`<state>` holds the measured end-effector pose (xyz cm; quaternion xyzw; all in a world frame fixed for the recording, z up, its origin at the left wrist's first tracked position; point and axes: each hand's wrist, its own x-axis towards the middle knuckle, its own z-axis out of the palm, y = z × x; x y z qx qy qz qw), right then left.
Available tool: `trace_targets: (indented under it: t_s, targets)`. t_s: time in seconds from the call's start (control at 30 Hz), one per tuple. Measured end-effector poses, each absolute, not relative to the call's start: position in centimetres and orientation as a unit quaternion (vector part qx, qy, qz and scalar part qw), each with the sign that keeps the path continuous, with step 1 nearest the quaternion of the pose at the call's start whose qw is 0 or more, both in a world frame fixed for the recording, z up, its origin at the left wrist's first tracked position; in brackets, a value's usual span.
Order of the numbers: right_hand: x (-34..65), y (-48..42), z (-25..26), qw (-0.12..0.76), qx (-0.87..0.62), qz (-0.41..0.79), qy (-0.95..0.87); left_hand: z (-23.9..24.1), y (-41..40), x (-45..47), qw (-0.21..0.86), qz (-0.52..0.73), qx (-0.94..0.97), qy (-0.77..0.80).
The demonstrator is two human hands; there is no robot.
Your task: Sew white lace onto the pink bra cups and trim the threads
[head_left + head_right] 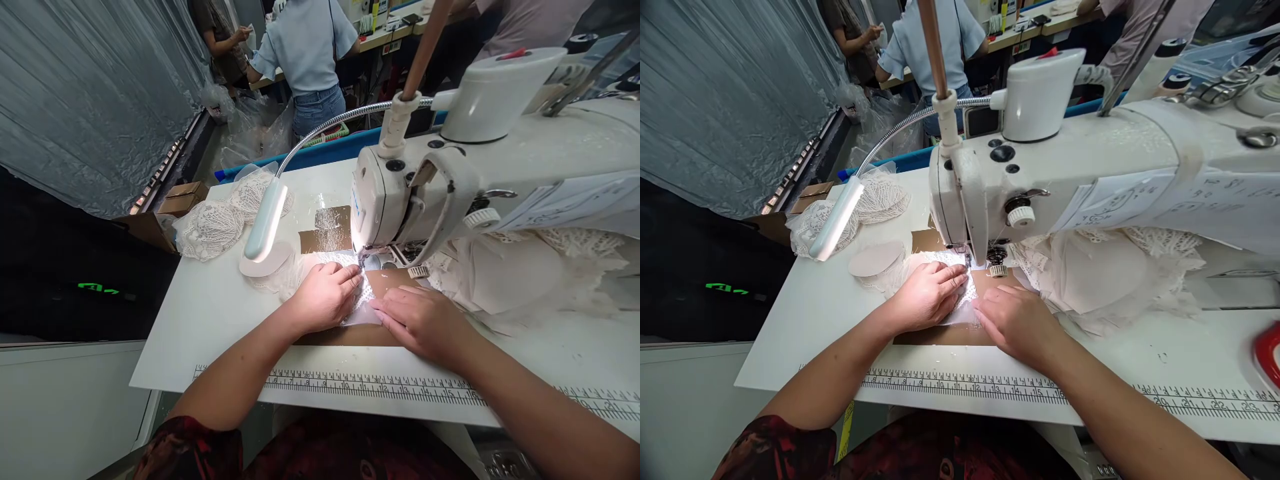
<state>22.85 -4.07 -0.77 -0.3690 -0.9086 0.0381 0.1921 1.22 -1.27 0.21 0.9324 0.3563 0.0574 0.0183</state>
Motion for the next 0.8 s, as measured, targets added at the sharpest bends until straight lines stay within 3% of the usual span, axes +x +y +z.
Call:
trace_targets:
  t_s: [0.3,0.8]
  targets:
    - [22.9,-3.7,-2.0,0.192,-0.371,0.000,-0.908,0.2,-1.1,1.0,-0.015,0.047,0.936,0.348]
    - [21.5,-3.0,-1.1,0.143,-0.431,0.045,-0.890,-0.5,0.1,0.2,0.001,0.082,0.912,0.402]
